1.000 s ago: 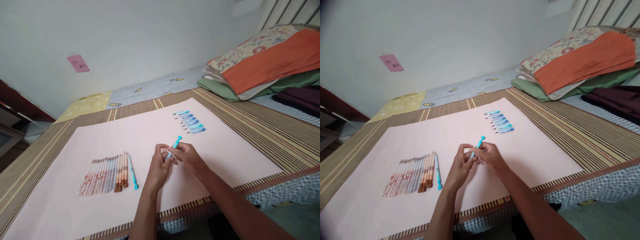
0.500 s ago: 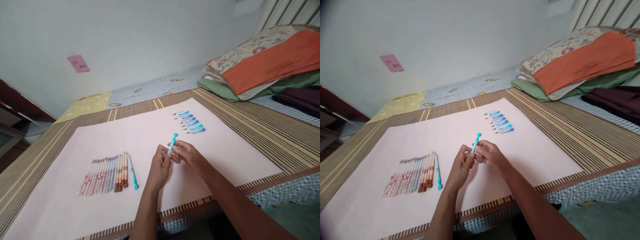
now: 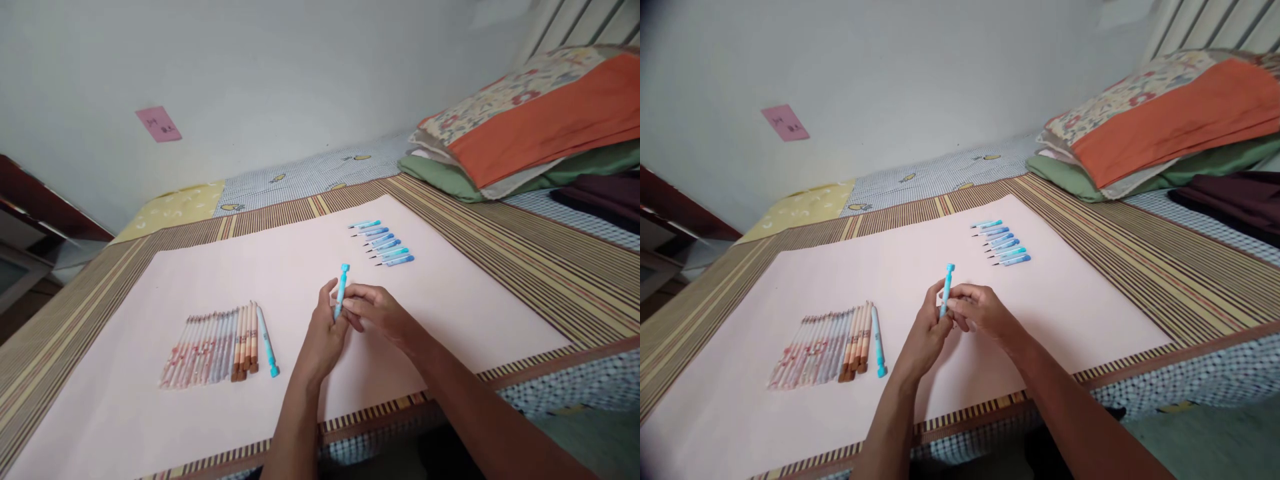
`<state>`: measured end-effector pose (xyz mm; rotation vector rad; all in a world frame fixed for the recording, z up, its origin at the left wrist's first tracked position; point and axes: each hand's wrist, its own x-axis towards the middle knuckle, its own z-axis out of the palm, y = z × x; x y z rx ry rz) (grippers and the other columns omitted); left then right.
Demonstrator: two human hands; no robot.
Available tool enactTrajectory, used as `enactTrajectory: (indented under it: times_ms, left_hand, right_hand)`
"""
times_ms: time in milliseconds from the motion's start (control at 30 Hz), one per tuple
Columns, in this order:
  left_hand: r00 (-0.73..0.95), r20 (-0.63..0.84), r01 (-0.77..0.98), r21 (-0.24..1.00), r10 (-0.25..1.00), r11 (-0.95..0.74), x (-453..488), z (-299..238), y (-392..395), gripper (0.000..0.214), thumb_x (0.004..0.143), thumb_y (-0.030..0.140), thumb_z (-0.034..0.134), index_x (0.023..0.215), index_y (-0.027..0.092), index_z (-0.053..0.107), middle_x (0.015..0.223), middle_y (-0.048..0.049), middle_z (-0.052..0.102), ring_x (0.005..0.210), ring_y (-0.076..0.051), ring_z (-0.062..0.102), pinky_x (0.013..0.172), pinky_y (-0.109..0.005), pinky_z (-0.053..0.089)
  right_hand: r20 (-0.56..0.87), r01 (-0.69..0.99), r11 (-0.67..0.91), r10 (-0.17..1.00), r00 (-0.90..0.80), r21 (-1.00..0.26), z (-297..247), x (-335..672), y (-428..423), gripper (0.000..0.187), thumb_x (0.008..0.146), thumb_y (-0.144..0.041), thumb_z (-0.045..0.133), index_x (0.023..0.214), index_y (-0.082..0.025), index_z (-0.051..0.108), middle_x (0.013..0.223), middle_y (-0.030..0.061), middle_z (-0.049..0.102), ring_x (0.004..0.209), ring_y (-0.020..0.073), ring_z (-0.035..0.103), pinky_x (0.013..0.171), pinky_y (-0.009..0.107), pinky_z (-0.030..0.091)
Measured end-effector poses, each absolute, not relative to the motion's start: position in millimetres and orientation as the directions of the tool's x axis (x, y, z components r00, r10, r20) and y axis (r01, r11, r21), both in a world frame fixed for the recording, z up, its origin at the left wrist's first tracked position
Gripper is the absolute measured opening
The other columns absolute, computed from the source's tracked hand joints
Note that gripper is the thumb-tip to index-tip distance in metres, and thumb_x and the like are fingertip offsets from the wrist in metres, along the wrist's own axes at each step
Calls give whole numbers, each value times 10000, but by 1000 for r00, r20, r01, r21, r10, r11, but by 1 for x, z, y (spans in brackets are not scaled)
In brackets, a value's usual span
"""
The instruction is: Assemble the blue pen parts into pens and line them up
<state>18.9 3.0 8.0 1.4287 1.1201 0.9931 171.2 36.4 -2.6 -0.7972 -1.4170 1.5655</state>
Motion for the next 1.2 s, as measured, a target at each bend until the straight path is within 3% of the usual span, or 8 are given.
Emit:
enactTrajectory:
  times_ms: [100,267,467,700,800,900,1067,1200]
  left_hand:
    - [258,-32,142,990,966,-5,19,6,3,731,954,314,533,1576,183,174,917,-52,724,950,-237,668,961,-422,451]
    - [196,7,188,981,981,-45,19,2,3,719,950,273,531,1580,166,202,1289,-154,640,1314,-281,512,1107,-450,354]
    - [187,27,217,974,982,-68,21,-1,2,708,972,306,508,1583,152,184,1021,-120,727,965,-257,683,940,-432,484]
    - [218,-4,114,993,976,-21,19,2,4,763,959,348,555,1594,179,166,899,-71,716,885,-243,683,936,-459,484]
    - [222,-17,99,995,975,-6,18,2,4,796,939,369,589,1594,183,176,977,-94,717,950,-260,677,939,-459,487]
    - [206,-7,102,995,978,-15,18,0,5,787,920,367,611,1585,204,224,1166,-132,691,1102,-293,636,974,-461,477]
    - [161,40,121,991,986,-59,18,-1,5,761,892,285,637,1563,200,287,1479,-166,511,1359,-312,470,1102,-462,370]
    - [184,12,112,993,983,-33,17,0,4,763,893,300,632,1566,223,283,1319,-159,634,1170,-293,611,998,-466,463]
  right_hand:
    - [62,-135,3,898,-435,-991,-1,171,36,301,870,-405,638,1014,-147,696,442,-69,509,464,126,475,591,298,395]
    - [35,-131,-13,934,-356,-991,-8,159,35,293,800,-442,713,707,-188,602,416,-69,495,390,96,420,468,254,310]
    - [0,-172,-41,973,-230,-984,-20,149,36,371,733,-418,788,629,-207,501,424,-83,485,375,73,388,417,224,257]
    - [37,-209,-70,883,-468,-975,-11,170,39,342,896,-485,619,993,-158,643,591,-37,594,467,112,527,516,256,389]
    - [54,-152,-22,879,-474,-988,-7,173,37,281,900,-423,627,981,-157,667,528,-49,572,473,113,517,556,263,391]
    - [44,-130,-14,900,-433,-991,-8,168,35,255,871,-423,657,801,-179,636,442,-64,531,419,105,469,526,261,361]
    - [-30,-154,-79,955,-296,-985,-14,155,36,357,763,-440,764,665,-212,507,404,-98,464,343,72,359,424,237,245]
    - [-30,-177,-115,906,-423,-977,-12,160,37,323,853,-503,661,806,-196,571,448,-75,531,366,89,433,439,236,289]
